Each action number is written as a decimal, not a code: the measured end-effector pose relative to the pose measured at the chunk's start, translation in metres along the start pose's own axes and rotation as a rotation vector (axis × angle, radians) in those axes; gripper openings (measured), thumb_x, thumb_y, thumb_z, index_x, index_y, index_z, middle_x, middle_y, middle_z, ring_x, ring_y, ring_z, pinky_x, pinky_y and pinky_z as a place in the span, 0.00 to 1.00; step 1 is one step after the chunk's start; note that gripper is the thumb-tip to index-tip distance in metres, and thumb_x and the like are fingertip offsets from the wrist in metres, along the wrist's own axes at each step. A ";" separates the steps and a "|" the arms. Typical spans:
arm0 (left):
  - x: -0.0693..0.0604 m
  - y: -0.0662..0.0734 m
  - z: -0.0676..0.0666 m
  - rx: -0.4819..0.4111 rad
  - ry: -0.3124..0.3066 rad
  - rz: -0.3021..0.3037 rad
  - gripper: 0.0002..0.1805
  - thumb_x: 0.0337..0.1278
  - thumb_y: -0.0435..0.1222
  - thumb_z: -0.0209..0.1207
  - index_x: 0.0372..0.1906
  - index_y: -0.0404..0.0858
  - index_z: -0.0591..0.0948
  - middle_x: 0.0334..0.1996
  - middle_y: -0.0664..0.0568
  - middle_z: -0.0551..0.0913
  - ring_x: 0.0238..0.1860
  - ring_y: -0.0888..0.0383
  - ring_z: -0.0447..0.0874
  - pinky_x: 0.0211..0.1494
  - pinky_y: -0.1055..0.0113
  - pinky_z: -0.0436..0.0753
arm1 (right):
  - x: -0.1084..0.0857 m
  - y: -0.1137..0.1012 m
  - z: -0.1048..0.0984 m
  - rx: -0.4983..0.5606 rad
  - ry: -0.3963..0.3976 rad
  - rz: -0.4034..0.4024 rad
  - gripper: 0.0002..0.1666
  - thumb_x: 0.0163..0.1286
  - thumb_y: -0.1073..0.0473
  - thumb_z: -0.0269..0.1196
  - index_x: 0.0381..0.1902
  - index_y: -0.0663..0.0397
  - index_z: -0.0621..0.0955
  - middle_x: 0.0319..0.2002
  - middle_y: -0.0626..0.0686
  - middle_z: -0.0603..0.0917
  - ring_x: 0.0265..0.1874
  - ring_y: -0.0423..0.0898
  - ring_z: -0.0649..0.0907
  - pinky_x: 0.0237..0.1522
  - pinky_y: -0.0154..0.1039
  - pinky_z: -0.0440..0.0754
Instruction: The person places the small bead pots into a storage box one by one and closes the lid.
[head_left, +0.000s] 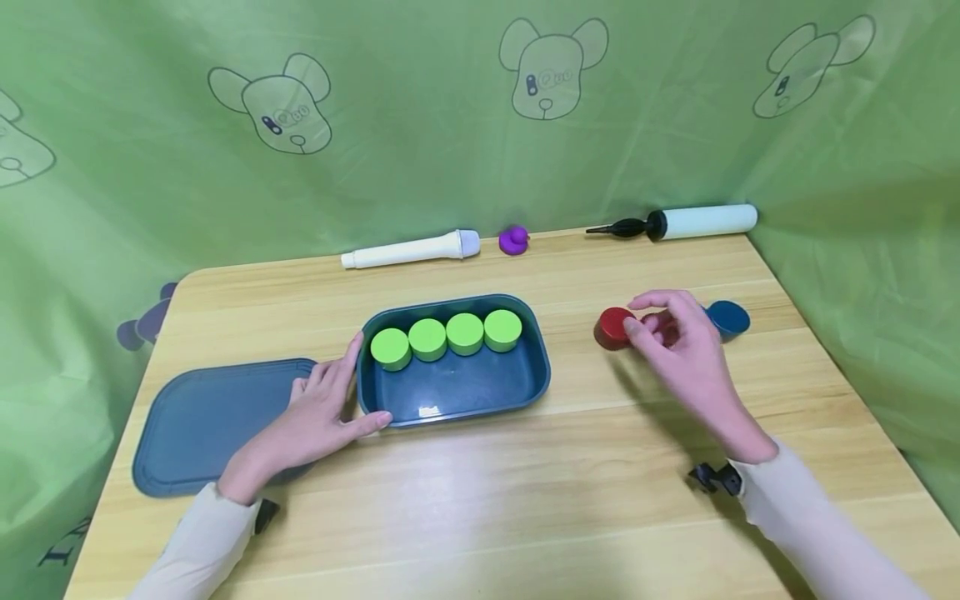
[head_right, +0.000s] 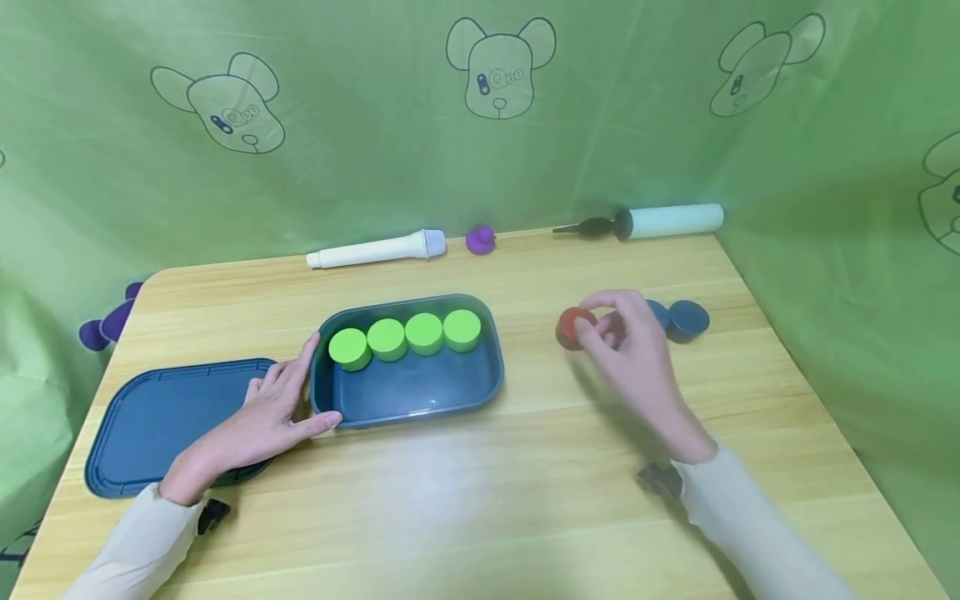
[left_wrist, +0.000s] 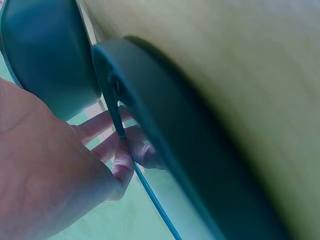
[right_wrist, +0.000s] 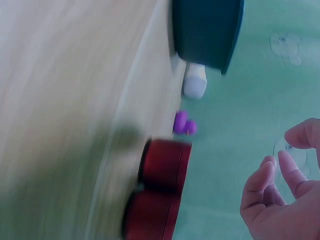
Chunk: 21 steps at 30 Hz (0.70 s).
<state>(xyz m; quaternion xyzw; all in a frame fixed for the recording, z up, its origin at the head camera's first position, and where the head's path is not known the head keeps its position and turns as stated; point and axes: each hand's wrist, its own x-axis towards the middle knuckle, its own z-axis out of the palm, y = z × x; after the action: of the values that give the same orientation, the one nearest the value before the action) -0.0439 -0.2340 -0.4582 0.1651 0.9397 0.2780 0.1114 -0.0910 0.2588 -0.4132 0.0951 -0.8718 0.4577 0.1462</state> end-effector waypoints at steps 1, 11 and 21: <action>0.000 0.000 0.000 0.001 0.000 0.000 0.65 0.70 0.69 0.62 0.90 0.55 0.30 0.82 0.43 0.65 0.79 0.35 0.55 0.64 0.37 0.58 | -0.001 0.004 -0.004 -0.002 0.012 0.012 0.14 0.76 0.68 0.69 0.57 0.61 0.86 0.45 0.56 0.80 0.35 0.43 0.78 0.38 0.27 0.74; 0.000 -0.001 0.001 0.002 -0.001 -0.002 0.65 0.70 0.69 0.62 0.90 0.56 0.30 0.83 0.43 0.63 0.80 0.35 0.55 0.66 0.35 0.57 | -0.007 0.033 -0.037 -0.025 0.074 0.081 0.17 0.77 0.64 0.70 0.59 0.64 0.83 0.41 0.51 0.78 0.35 0.42 0.76 0.38 0.25 0.73; -0.001 0.000 0.000 -0.004 -0.001 -0.003 0.65 0.70 0.68 0.62 0.90 0.55 0.30 0.83 0.43 0.63 0.80 0.35 0.55 0.65 0.36 0.58 | -0.009 0.067 -0.067 -0.118 0.110 0.187 0.25 0.79 0.59 0.70 0.68 0.62 0.79 0.42 0.50 0.77 0.33 0.39 0.76 0.34 0.22 0.73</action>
<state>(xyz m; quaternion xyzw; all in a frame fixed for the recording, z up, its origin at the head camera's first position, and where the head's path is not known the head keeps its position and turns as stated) -0.0431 -0.2342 -0.4580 0.1636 0.9393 0.2798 0.1126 -0.0918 0.3517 -0.4320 -0.0206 -0.8929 0.4218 0.1559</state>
